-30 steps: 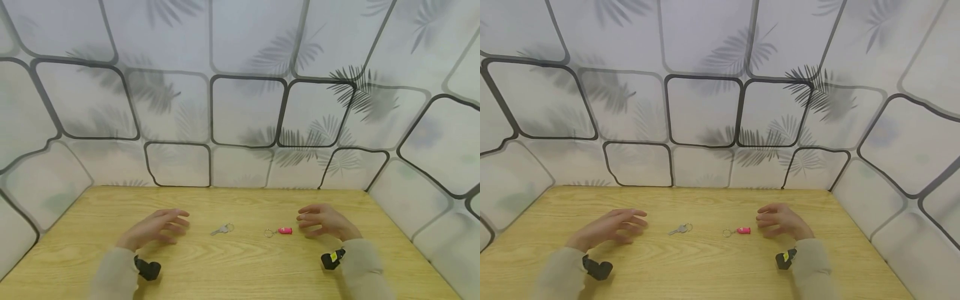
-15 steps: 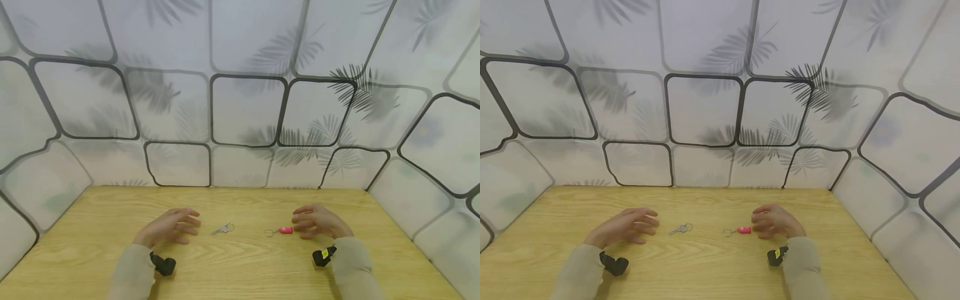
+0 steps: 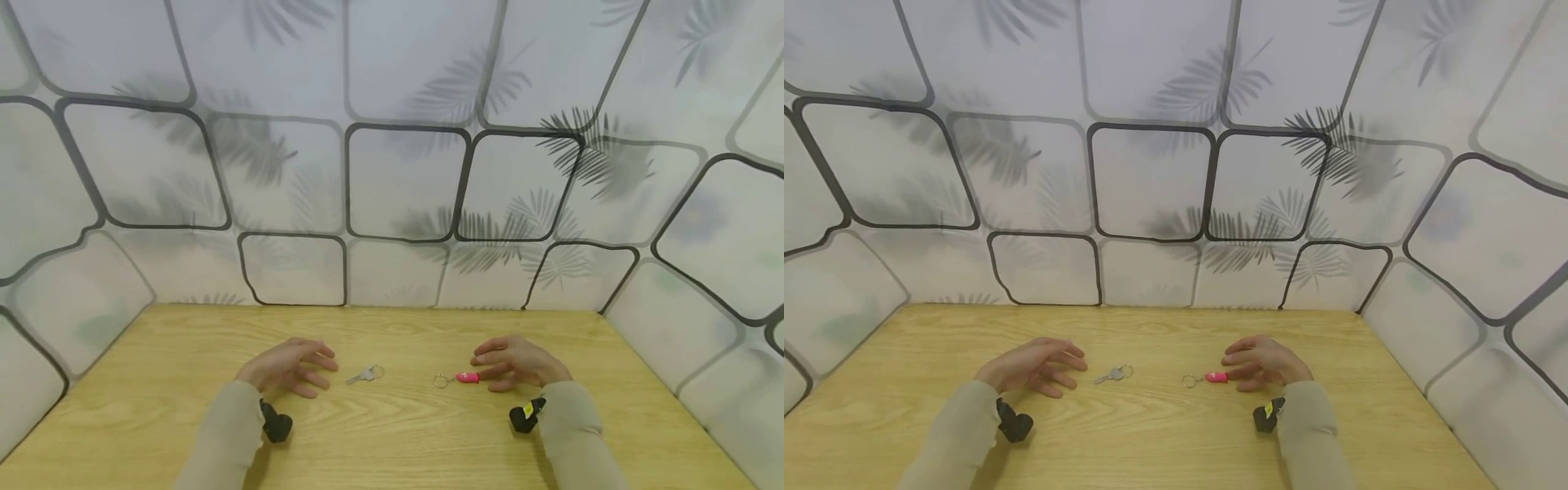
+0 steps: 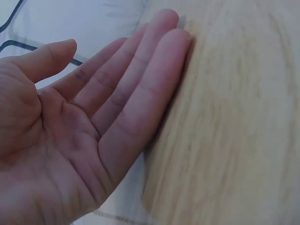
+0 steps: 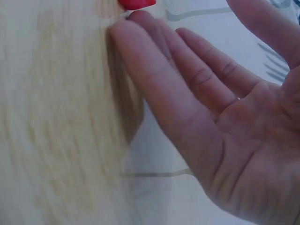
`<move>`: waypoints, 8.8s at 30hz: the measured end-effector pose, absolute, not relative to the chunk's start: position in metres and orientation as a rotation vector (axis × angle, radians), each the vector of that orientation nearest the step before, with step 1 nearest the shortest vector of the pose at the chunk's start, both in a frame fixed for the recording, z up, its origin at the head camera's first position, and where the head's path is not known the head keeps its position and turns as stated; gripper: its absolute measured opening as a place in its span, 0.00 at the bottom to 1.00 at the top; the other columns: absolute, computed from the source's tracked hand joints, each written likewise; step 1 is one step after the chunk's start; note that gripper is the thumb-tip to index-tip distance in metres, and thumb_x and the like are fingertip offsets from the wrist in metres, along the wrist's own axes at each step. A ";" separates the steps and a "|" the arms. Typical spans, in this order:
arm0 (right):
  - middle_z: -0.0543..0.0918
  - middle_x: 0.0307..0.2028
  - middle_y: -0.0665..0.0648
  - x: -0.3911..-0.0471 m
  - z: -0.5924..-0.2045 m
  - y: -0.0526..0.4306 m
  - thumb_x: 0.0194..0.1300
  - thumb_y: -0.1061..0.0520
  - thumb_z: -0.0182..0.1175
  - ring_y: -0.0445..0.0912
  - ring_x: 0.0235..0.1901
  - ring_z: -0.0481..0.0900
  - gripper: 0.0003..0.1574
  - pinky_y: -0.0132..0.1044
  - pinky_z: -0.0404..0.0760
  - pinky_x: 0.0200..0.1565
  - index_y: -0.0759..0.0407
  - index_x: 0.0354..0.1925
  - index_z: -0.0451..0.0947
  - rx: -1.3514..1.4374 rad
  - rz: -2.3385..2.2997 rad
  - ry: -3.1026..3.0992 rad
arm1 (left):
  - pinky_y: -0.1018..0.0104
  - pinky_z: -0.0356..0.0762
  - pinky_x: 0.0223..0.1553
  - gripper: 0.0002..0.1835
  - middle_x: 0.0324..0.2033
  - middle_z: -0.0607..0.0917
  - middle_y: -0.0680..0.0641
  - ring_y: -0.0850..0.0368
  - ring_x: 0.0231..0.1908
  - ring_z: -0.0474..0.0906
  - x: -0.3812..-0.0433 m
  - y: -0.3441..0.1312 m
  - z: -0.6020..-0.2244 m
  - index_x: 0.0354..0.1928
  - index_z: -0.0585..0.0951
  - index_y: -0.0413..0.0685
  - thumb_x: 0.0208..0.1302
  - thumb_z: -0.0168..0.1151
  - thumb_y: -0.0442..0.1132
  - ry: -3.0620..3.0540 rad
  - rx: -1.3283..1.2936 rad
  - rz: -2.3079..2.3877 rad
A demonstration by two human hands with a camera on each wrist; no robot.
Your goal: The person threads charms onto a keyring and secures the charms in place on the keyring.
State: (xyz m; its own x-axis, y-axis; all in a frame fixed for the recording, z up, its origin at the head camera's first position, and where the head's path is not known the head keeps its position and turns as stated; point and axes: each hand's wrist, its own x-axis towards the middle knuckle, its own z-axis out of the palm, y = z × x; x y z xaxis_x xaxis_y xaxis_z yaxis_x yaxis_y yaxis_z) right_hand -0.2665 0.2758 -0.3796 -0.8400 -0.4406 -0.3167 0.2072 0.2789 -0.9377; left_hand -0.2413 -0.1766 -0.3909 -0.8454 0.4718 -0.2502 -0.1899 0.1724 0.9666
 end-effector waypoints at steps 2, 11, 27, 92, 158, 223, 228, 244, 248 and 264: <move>0.81 0.57 0.63 -0.268 -0.381 0.276 0.72 0.60 0.60 0.54 0.49 0.83 0.30 0.50 0.85 0.48 0.79 0.63 0.66 -0.207 -1.600 2.014 | 0.56 0.86 0.38 0.25 0.57 0.81 0.33 0.49 0.39 0.87 -0.243 -0.174 -0.392 0.64 0.70 0.26 0.81 0.46 0.44 1.947 0.245 1.720; 0.85 0.49 0.59 -0.272 -0.385 0.271 0.70 0.60 0.63 0.50 0.45 0.84 0.24 0.45 0.86 0.45 0.74 0.58 0.73 -0.186 -1.550 2.050 | 0.57 0.86 0.38 0.22 0.56 0.83 0.35 0.52 0.36 0.88 -0.251 -0.158 -0.398 0.62 0.73 0.26 0.79 0.50 0.39 2.012 0.190 1.684; 0.86 0.33 0.54 -0.271 -0.386 0.251 0.57 0.62 0.72 0.43 0.32 0.83 0.22 0.35 0.82 0.33 0.71 0.49 0.80 -0.214 -1.336 2.299 | 0.66 0.85 0.30 0.15 0.33 0.89 0.46 0.57 0.28 0.86 -0.246 -0.141 -0.399 0.50 0.83 0.34 0.65 0.69 0.34 2.243 0.028 1.600; 0.83 0.28 0.54 -0.254 -0.389 0.252 0.57 0.67 0.67 0.43 0.29 0.82 0.09 0.35 0.83 0.34 0.69 0.37 0.78 -0.285 -1.529 2.312 | 0.62 0.80 0.30 0.08 0.31 0.83 0.43 0.52 0.29 0.77 -0.210 -0.084 -0.381 0.31 0.82 0.35 0.49 0.68 0.19 2.861 0.277 1.078; 0.82 0.27 0.57 -0.260 -0.406 0.255 0.72 0.69 0.55 0.42 0.24 0.76 0.07 0.34 0.80 0.31 0.68 0.35 0.78 -0.285 -1.886 1.918 | 0.61 0.83 0.49 0.20 0.55 0.80 0.36 0.55 0.41 0.83 -0.233 -0.116 -0.406 0.63 0.70 0.21 0.76 0.51 0.31 1.836 0.520 1.882; 0.88 0.36 0.63 -0.256 -0.396 0.232 0.69 0.66 0.59 0.40 0.24 0.83 0.06 0.26 0.73 0.22 0.70 0.41 0.73 -0.353 -1.700 2.145 | 0.61 0.84 0.45 0.16 0.49 0.85 0.30 0.53 0.40 0.86 -0.230 -0.101 -0.405 0.56 0.75 0.19 0.75 0.56 0.29 1.948 0.510 1.897; 0.88 0.35 0.64 -0.253 -0.395 0.223 0.68 0.68 0.58 0.42 0.23 0.82 0.05 0.27 0.72 0.21 0.71 0.41 0.73 -0.375 -1.681 2.130 | 0.62 0.85 0.44 0.15 0.47 0.86 0.32 0.51 0.39 0.87 -0.229 -0.097 -0.408 0.55 0.76 0.20 0.75 0.56 0.29 2.004 0.525 1.892; 0.88 0.33 0.64 -0.247 -0.383 0.187 0.67 0.67 0.61 0.42 0.21 0.80 0.03 0.29 0.69 0.21 0.65 0.36 0.75 -0.537 -1.573 2.138 | 0.57 0.85 0.43 0.10 0.38 0.89 0.37 0.54 0.35 0.87 -0.225 -0.078 -0.391 0.47 0.81 0.26 0.73 0.60 0.30 2.169 0.529 1.953; 0.88 0.31 0.63 -0.243 -0.383 0.179 0.66 0.68 0.61 0.41 0.20 0.79 0.03 0.28 0.68 0.20 0.65 0.35 0.75 -0.556 -1.572 2.102 | 0.58 0.85 0.43 0.09 0.39 0.88 0.35 0.56 0.34 0.87 -0.223 -0.074 -0.390 0.46 0.80 0.24 0.72 0.60 0.28 2.131 0.550 1.964; 0.88 0.30 0.63 -0.237 -0.381 0.162 0.66 0.70 0.60 0.40 0.19 0.78 0.03 0.26 0.65 0.19 0.66 0.35 0.75 -0.595 -1.544 2.076 | 0.62 0.84 0.43 0.12 0.40 0.88 0.37 0.58 0.35 0.84 -0.220 -0.066 -0.390 0.51 0.77 0.22 0.71 0.60 0.27 2.041 0.624 1.921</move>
